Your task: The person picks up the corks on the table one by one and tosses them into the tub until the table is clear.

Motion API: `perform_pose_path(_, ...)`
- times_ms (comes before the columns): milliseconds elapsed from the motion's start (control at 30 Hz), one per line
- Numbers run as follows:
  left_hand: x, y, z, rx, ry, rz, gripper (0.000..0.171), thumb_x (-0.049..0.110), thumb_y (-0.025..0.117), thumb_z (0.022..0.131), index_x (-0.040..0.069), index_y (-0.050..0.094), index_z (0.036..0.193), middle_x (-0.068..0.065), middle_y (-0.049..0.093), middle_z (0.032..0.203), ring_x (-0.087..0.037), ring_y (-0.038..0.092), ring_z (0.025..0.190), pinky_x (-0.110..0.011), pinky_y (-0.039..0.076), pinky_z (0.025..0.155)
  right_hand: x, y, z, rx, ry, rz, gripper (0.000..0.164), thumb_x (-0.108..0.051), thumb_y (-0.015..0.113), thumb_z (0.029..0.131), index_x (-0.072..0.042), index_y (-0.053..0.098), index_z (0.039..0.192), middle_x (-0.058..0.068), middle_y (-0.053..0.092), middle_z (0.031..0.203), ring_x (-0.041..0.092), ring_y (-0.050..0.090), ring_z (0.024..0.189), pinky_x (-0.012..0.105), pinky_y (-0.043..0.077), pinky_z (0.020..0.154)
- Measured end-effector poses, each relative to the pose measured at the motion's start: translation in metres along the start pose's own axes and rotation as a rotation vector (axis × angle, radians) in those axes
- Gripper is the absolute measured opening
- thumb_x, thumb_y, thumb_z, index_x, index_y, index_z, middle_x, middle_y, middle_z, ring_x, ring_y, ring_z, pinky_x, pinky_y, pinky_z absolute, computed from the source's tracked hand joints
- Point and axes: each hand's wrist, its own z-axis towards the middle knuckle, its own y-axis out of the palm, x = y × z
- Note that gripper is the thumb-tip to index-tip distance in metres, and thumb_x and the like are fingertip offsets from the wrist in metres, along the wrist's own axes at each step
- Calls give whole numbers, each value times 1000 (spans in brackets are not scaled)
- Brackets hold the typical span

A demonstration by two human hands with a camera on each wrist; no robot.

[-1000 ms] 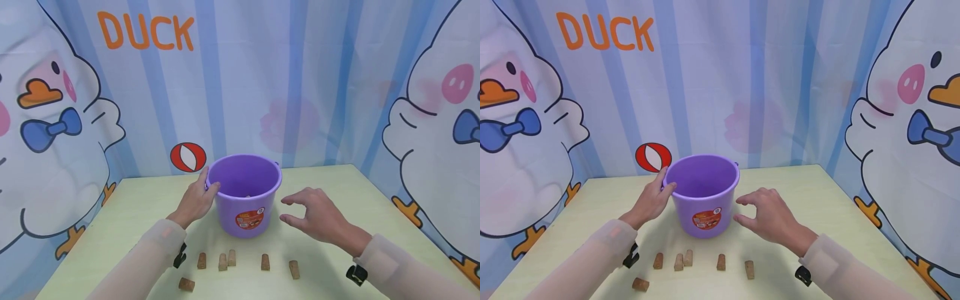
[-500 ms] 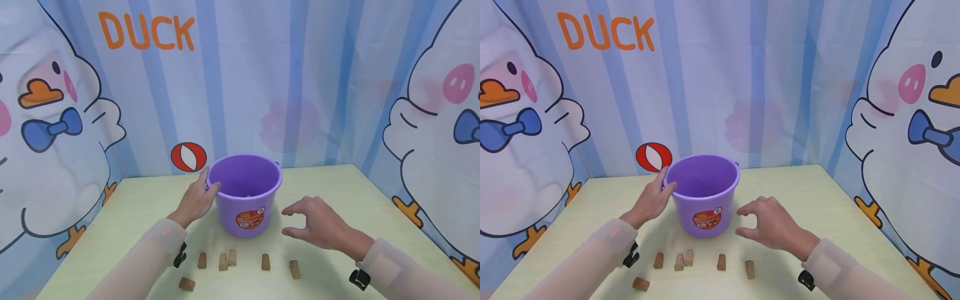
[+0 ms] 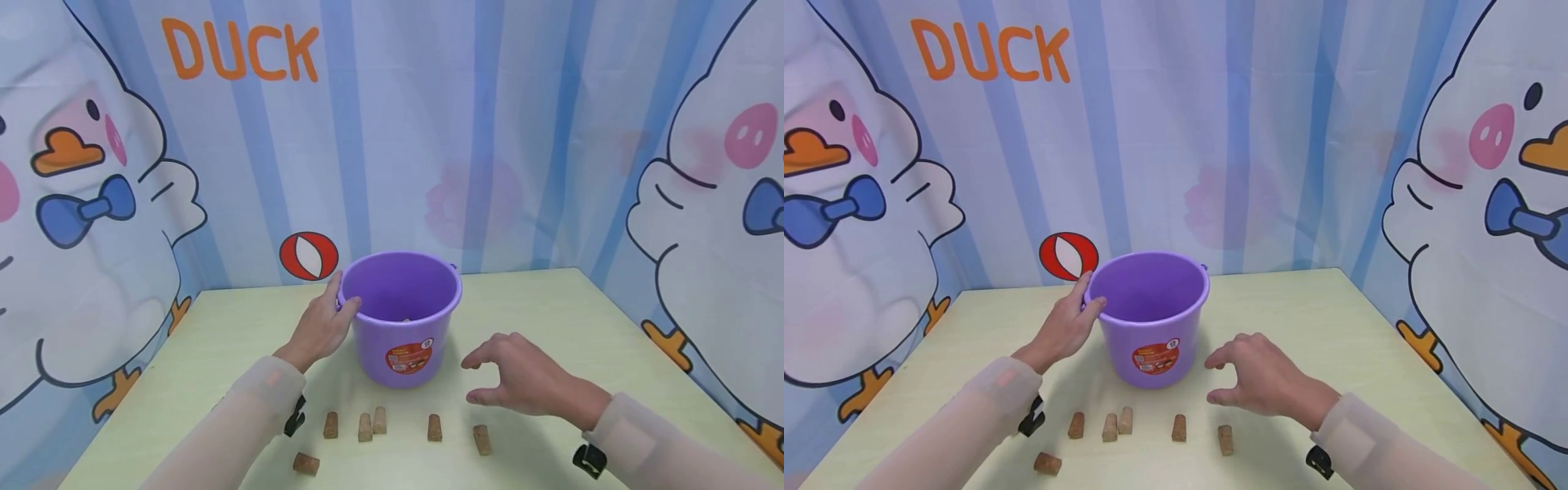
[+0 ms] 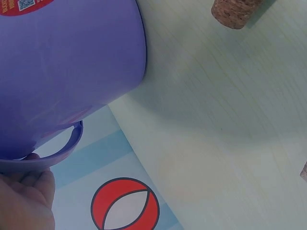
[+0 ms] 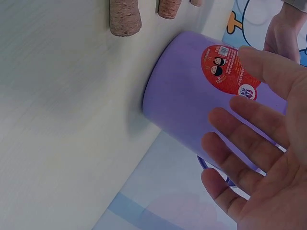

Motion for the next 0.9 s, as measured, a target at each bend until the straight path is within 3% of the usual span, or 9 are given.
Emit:
perform_pose_path(300, 0, 0, 0, 2, 1, 6, 76, 40, 43, 106, 7, 8, 165, -18, 42, 158, -35, 46, 142, -56, 39, 114, 3, 6, -3, -39, 9, -6, 38, -30, 89, 78, -14, 79, 111, -7, 76, 106, 20, 68, 105, 48, 53, 94)
perform_pose_path(900, 0, -1, 1, 2, 5, 9, 77, 40, 43, 106, 5, 8, 165, -19, 46, 156, -35, 48, 140, -56, 39, 114, 5, 19, -10, -85, -85, -97, 41, -36, 91, 73, -15, 80, 107, -10, 73, 95, 13, 63, 89, 42, 52, 85)
